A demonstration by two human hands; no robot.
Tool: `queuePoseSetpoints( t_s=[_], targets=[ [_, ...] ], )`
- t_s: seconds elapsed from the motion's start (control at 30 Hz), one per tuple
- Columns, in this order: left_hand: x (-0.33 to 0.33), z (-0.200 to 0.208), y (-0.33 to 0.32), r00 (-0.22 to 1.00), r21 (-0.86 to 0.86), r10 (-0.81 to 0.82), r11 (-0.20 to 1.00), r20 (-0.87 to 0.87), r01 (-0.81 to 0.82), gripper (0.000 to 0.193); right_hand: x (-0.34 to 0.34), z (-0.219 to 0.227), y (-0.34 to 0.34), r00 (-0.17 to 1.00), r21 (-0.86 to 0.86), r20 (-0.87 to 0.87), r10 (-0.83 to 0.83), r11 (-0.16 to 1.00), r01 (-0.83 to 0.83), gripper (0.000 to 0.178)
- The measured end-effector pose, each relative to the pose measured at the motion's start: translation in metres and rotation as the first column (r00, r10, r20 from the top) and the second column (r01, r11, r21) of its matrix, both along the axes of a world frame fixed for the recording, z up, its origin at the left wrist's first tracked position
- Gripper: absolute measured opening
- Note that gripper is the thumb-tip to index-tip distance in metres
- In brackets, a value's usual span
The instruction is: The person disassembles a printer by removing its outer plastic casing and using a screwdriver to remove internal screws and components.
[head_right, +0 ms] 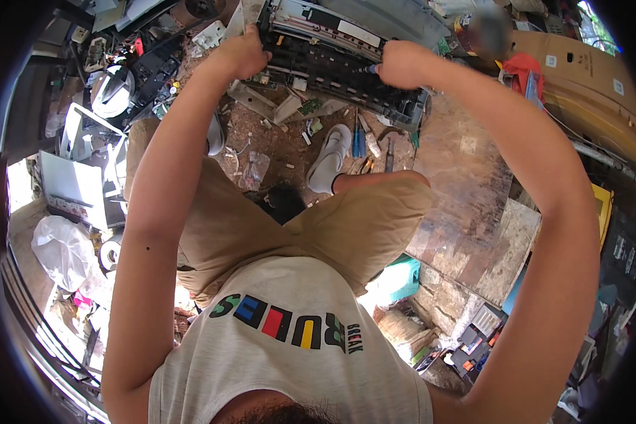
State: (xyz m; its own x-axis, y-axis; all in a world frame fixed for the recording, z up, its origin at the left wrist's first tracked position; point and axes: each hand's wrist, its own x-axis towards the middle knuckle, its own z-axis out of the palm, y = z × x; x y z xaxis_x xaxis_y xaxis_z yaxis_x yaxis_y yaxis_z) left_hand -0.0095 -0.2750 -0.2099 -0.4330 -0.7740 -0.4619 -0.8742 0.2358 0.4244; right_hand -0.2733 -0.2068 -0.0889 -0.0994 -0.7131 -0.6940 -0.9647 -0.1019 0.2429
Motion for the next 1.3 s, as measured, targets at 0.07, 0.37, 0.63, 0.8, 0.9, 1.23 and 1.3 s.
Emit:
queuePoseSetpoints(
  t_s=[0.07, 0.37, 0.63, 0.8, 0.9, 1.23, 1.3],
  targets=[
    [0.003, -0.004, -0.002, 1.000, -0.007, 0.005, 1.000, 0.011, -0.005, 0.077, 0.000, -0.005, 0.005, 0.779, -0.074, -0.153, 0.609, 0.779, -0.623, 0.023],
    [0.001, 0.006, -0.001, 0.999, 0.000, -0.048, 0.999, 0.012, 0.048, 0.080, -0.012, -0.002, 0.020, 0.865, -0.603, 0.405, 0.295, 0.798, 0.010, 0.032],
    [0.005, -0.003, -0.003, 0.996, -0.040, -0.083, 0.996, 0.019, 0.083, 0.082, 0.001, 0.021, 0.025, 0.983, -0.354, 0.185, -0.004, 0.932, 0.070, 0.033],
    [0.004, -0.004, -0.003, 0.995, -0.057, -0.095, 0.994, 0.021, 0.096, 0.081, -0.023, 0.009, 0.030, 0.756, -0.563, 0.315, 0.574, 0.754, -0.339, 0.025],
    [0.005, -0.005, -0.004, 0.995, -0.059, -0.098, 0.993, 0.021, 0.099, 0.081, 0.005, 0.025, 0.041, 0.935, -0.480, 0.236, 0.264, 0.868, -0.124, 0.015],
    [0.004, -0.003, -0.003, 0.996, -0.054, -0.082, 0.995, 0.034, 0.084, 0.081, -0.012, 0.012, 0.049, 0.850, -0.653, 0.299, 0.433, 0.743, -0.148, 0.027],
    [0.005, -0.004, -0.003, 0.996, -0.061, -0.074, 0.995, 0.042, 0.077, 0.081, 0.002, 0.017, 0.042, 0.967, -0.536, 0.210, 0.141, 0.844, -0.007, 0.032]
  ],
)
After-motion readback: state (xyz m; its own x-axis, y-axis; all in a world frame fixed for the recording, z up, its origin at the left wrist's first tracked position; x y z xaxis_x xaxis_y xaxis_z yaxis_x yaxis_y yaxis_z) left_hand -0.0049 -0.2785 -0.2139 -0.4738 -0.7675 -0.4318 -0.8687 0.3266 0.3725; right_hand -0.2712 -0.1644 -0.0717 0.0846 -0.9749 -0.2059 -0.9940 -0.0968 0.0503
